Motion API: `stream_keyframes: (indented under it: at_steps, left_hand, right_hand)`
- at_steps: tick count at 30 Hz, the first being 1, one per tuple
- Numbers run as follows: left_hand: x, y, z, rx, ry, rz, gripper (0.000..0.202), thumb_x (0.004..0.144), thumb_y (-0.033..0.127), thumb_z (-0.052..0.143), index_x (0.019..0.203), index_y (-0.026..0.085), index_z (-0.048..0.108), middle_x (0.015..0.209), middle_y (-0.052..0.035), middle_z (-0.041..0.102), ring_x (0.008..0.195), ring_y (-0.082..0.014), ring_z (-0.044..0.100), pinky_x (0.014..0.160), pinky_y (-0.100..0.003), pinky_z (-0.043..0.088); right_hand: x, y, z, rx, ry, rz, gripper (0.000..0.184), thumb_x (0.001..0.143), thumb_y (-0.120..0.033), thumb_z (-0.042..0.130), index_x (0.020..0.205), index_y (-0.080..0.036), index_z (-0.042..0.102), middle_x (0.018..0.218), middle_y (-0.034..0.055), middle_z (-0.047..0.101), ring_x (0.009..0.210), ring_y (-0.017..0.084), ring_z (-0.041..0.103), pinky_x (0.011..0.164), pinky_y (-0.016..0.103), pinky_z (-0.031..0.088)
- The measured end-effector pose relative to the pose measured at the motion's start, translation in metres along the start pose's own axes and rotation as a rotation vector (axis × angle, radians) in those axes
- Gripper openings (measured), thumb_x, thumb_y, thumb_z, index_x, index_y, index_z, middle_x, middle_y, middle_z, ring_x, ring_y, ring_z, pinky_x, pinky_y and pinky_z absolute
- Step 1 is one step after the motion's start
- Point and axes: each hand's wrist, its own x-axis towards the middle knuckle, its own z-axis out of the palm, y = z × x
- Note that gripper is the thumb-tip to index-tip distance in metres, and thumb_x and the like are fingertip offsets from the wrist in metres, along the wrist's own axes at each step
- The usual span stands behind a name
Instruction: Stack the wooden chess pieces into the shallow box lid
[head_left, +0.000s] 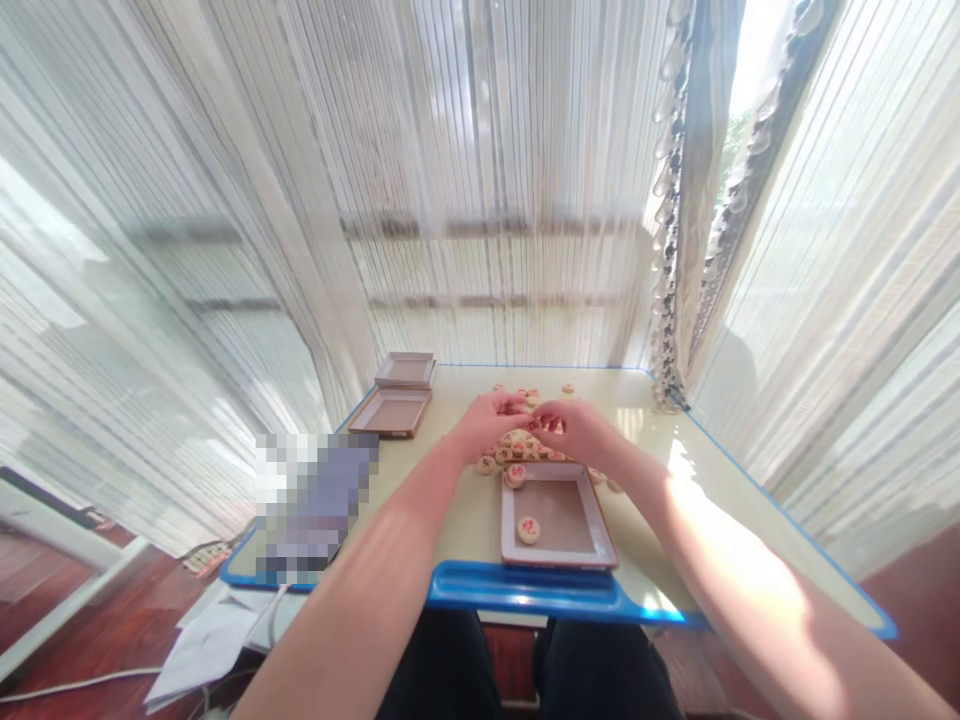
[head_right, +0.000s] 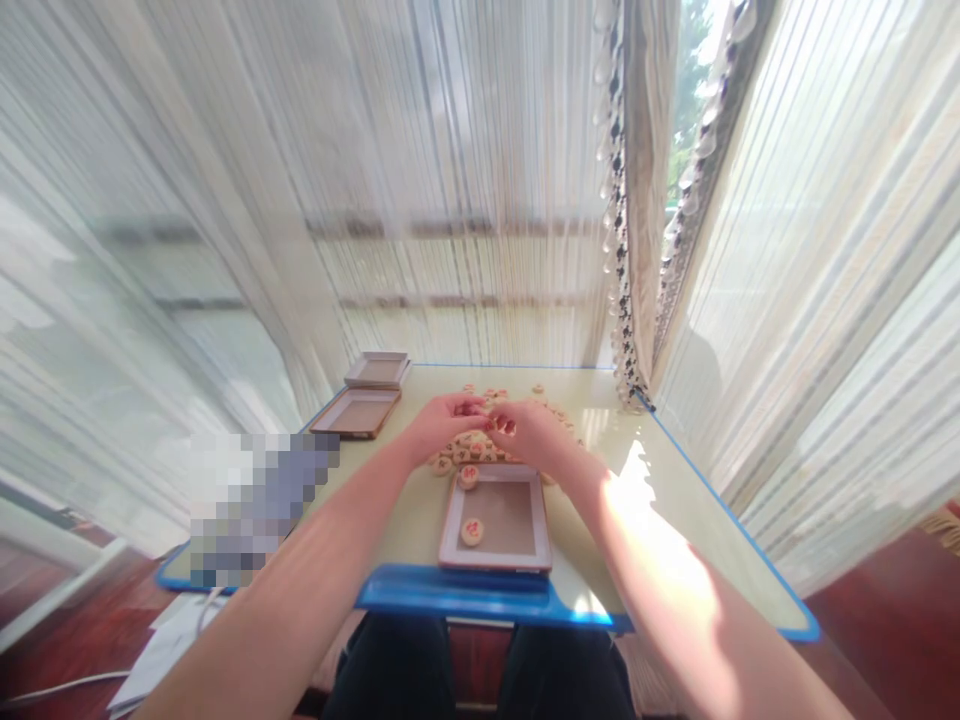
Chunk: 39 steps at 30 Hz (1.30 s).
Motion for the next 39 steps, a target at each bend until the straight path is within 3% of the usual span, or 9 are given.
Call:
stream_keyframes:
  at_steps: [5, 7, 10, 14, 21, 26, 30, 35, 39]
  left_hand:
    - [-0.007, 0.008, -0.01, 0.328, 0.125, 0.022, 0.027, 0.072, 0.028, 0.057, 0.093, 0.014, 0.066, 0.084, -0.0041, 0.067, 0.067, -0.0119, 0.058, 0.062, -0.024, 0.046]
    - [-0.01, 0.015, -0.012, 0.474, 0.089, -0.003, 0.021, 0.071, 0.026, 0.054, 0.081, 0.013, 0.067, 0.07, -0.0013, 0.065, 0.062, -0.0114, 0.055, 0.057, -0.022, 0.043]
    - [-0.015, 0.022, -0.011, 0.587, -0.031, -0.069, 0.02, 0.069, 0.027, 0.051, 0.069, 0.013, 0.066, 0.056, 0.0012, 0.059, 0.054, -0.0101, 0.05, 0.05, -0.02, 0.037]
    - [-0.018, 0.023, -0.008, 0.667, -0.114, -0.1, 0.019, 0.065, 0.025, 0.048, 0.058, 0.013, 0.061, 0.05, 0.0016, 0.056, 0.048, -0.0091, 0.046, 0.044, -0.02, 0.031]
    - [-0.02, 0.022, -0.012, 0.683, -0.178, -0.152, 0.018, 0.061, 0.022, 0.046, 0.052, 0.013, 0.059, 0.048, 0.0013, 0.056, 0.045, -0.0085, 0.042, 0.041, -0.02, 0.027]
    - [-0.019, 0.018, -0.016, 0.658, -0.136, -0.118, 0.018, 0.06, 0.023, 0.046, 0.05, 0.013, 0.057, 0.047, 0.0006, 0.056, 0.043, -0.0085, 0.043, 0.04, -0.02, 0.025]
    - [-0.017, 0.014, -0.015, 0.64, -0.167, -0.127, 0.017, 0.06, 0.022, 0.047, 0.052, 0.013, 0.059, 0.047, 0.0013, 0.055, 0.044, -0.0089, 0.045, 0.04, -0.019, 0.028]
    - [-0.015, 0.01, -0.011, 0.62, -0.052, -0.149, 0.022, 0.062, 0.024, 0.047, 0.068, 0.014, 0.066, 0.048, 0.0028, 0.054, 0.046, -0.0095, 0.049, 0.044, -0.019, 0.033]
    - [-0.015, 0.007, -0.01, 0.66, -0.048, -0.1, 0.021, 0.063, 0.024, 0.045, 0.061, 0.014, 0.064, 0.046, 0.003, 0.05, 0.045, -0.0087, 0.044, 0.044, -0.02, 0.029]
  right_hand:
    - [-0.012, -0.022, -0.027, -0.1, -0.253, 0.038, 0.017, 0.073, -0.03, 0.057, 0.082, -0.022, 0.068, 0.073, 0.0003, 0.066, 0.062, 0.011, 0.054, 0.056, 0.022, 0.037]
    - [-0.017, -0.032, -0.035, -0.118, -0.453, 0.011, 0.02, 0.071, -0.037, 0.059, 0.081, -0.022, 0.07, 0.068, -0.0004, 0.065, 0.057, 0.01, 0.052, 0.052, 0.022, 0.034]
    - [-0.021, -0.044, -0.036, -0.211, -0.583, 0.014, 0.026, 0.068, -0.043, 0.06, 0.086, -0.026, 0.07, 0.072, -0.0001, 0.066, 0.059, 0.012, 0.053, 0.051, 0.023, 0.033]
    - [-0.02, -0.054, -0.028, -0.355, -0.614, 0.083, 0.027, 0.071, -0.045, 0.056, 0.085, -0.027, 0.071, 0.075, 0.003, 0.067, 0.064, 0.016, 0.055, 0.053, 0.025, 0.033]
    - [-0.021, -0.044, -0.03, -0.279, -0.64, 0.022, 0.033, 0.07, -0.049, 0.056, 0.088, -0.027, 0.071, 0.074, 0.0015, 0.066, 0.057, 0.014, 0.052, 0.048, 0.024, 0.031]
    - [-0.019, -0.038, -0.026, -0.261, -0.636, 0.013, 0.027, 0.071, -0.047, 0.056, 0.082, -0.027, 0.071, 0.069, -0.0002, 0.065, 0.056, 0.012, 0.05, 0.049, 0.023, 0.03]
    - [-0.018, -0.043, -0.024, -0.263, -0.65, 0.032, 0.026, 0.071, -0.047, 0.057, 0.081, -0.029, 0.072, 0.066, -0.0006, 0.064, 0.054, 0.011, 0.049, 0.05, 0.023, 0.03]
    - [-0.019, -0.047, -0.022, -0.347, -0.65, 0.021, 0.031, 0.072, -0.05, 0.053, 0.073, -0.024, 0.072, 0.058, 0.0013, 0.06, 0.049, 0.011, 0.046, 0.048, 0.024, 0.029]
    - [-0.02, -0.043, -0.022, -0.347, -0.633, 0.028, 0.024, 0.071, -0.044, 0.056, 0.077, -0.027, 0.072, 0.06, 0.0004, 0.061, 0.049, 0.011, 0.046, 0.048, 0.023, 0.029]
